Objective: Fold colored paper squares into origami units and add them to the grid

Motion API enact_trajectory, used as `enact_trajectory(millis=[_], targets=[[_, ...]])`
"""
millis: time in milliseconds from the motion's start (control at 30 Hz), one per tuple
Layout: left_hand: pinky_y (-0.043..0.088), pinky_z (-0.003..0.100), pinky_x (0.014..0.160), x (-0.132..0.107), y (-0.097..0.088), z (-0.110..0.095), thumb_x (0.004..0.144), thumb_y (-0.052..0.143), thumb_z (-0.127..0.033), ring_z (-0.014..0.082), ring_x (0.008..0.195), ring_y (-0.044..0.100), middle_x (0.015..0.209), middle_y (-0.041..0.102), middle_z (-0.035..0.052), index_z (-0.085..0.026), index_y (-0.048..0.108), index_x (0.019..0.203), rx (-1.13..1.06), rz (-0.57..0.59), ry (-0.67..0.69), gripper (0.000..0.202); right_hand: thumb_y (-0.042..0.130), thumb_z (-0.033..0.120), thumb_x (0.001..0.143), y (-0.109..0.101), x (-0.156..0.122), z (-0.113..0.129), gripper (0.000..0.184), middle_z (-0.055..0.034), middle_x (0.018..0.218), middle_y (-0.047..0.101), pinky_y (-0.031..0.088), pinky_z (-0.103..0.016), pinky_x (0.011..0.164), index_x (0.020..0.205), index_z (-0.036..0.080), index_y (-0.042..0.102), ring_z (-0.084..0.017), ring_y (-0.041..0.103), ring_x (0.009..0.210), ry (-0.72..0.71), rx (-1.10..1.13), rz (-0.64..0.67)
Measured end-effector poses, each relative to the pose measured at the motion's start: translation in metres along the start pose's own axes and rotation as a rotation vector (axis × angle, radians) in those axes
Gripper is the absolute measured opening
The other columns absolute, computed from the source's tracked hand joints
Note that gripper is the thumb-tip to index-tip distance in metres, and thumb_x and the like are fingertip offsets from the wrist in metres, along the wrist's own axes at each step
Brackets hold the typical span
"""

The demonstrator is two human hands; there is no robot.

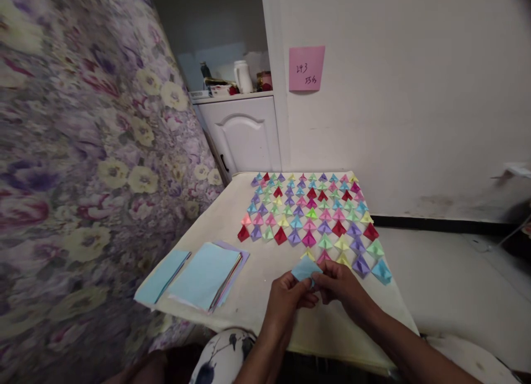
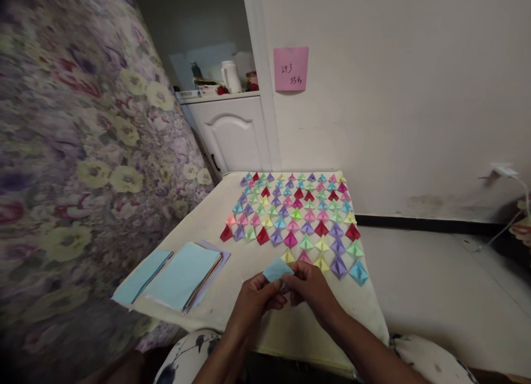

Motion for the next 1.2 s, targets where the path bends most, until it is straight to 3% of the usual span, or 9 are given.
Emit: enact_trajectory(millis=[233, 533, 867, 1033, 1200], targets=[[0.047, 0.02, 0.052, -0.001, -0.001, 0.0, 0.069, 0.068, -0.026, 0.0101, 0.051, 0.058, 0.063, 0.065, 0.0036, -0.009, 0.064, 0.083, -0.026, -0.042, 0.046, 0.023, 0.064, 0.042, 0.071, 0.0, -0.001, 0.002, 0.03, 0.003, 0.054, 0.056, 0.036, -0.021, 0.041, 0.064, 0.017, 0.049, -0.007, 0.044, 0.04, -0.041, -0.041, -0.032], [0.042, 0.019, 0.044, 0.001, 0.005, 0.004, 0.066, 0.069, -0.027, 0.0104, 0.042, 0.055, 0.049, 0.062, 0.0017, -0.01, 0.062, 0.073, 0.086, 0.011, -0.003, 0.02, 0.064, 0.042, 0.07, -0.006, 0.0, 0.023, 0.028, 0.0019, 0.06, 0.051, 0.03, -0.021, 0.047, 0.067, 0.015, 0.059, -0.009, 0.042, 0.054, -0.05, -0.176, -0.019], [0.038, 0.017, 0.044, 0.001, 0.007, 0.002, 0.067, 0.068, -0.026, 0.0088, 0.041, 0.052, 0.046, 0.061, -0.0005, -0.014, 0.057, 0.071, 0.061, 0.037, 0.051, 0.017, 0.064, 0.031, 0.071, -0.008, 0.0, 0.01, 0.021, 0.0051, 0.052, 0.045, 0.024, -0.02, 0.044, 0.062, 0.015, 0.053, -0.005, 0.034, 0.045, 0.026, 0.027, -0.004], [0.036, 0.017, 0.043, 0.001, 0.007, 0.003, 0.069, 0.067, -0.025, 0.0074, 0.04, 0.049, 0.045, 0.057, -0.0028, -0.013, 0.059, 0.075, 0.052, 0.071, 0.061, 0.015, 0.063, 0.03, 0.072, -0.006, 0.001, 0.004, 0.024, 0.008, 0.046, 0.036, 0.019, -0.019, 0.041, 0.06, 0.016, 0.048, -0.004, 0.028, 0.041, 0.112, 0.185, 0.061], [0.034, 0.017, 0.043, 0.001, 0.008, 0.003, 0.069, 0.067, -0.024, 0.0065, 0.04, 0.046, 0.045, 0.054, -0.0045, -0.014, 0.059, 0.076, 0.012, 0.096, 0.078, 0.015, 0.066, 0.028, 0.071, -0.002, 0.002, -0.005, 0.025, 0.0071, 0.047, 0.039, 0.016, -0.018, 0.038, 0.06, 0.015, 0.047, -0.003, 0.028, 0.04, 0.211, 0.349, 0.147]])
Point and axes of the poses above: each hand's wrist, its own x-axis towards the middle knuckle, its own y-axis out of the palm, z = x × y, the point moved 6 cm from there along x, towards the middle knuckle
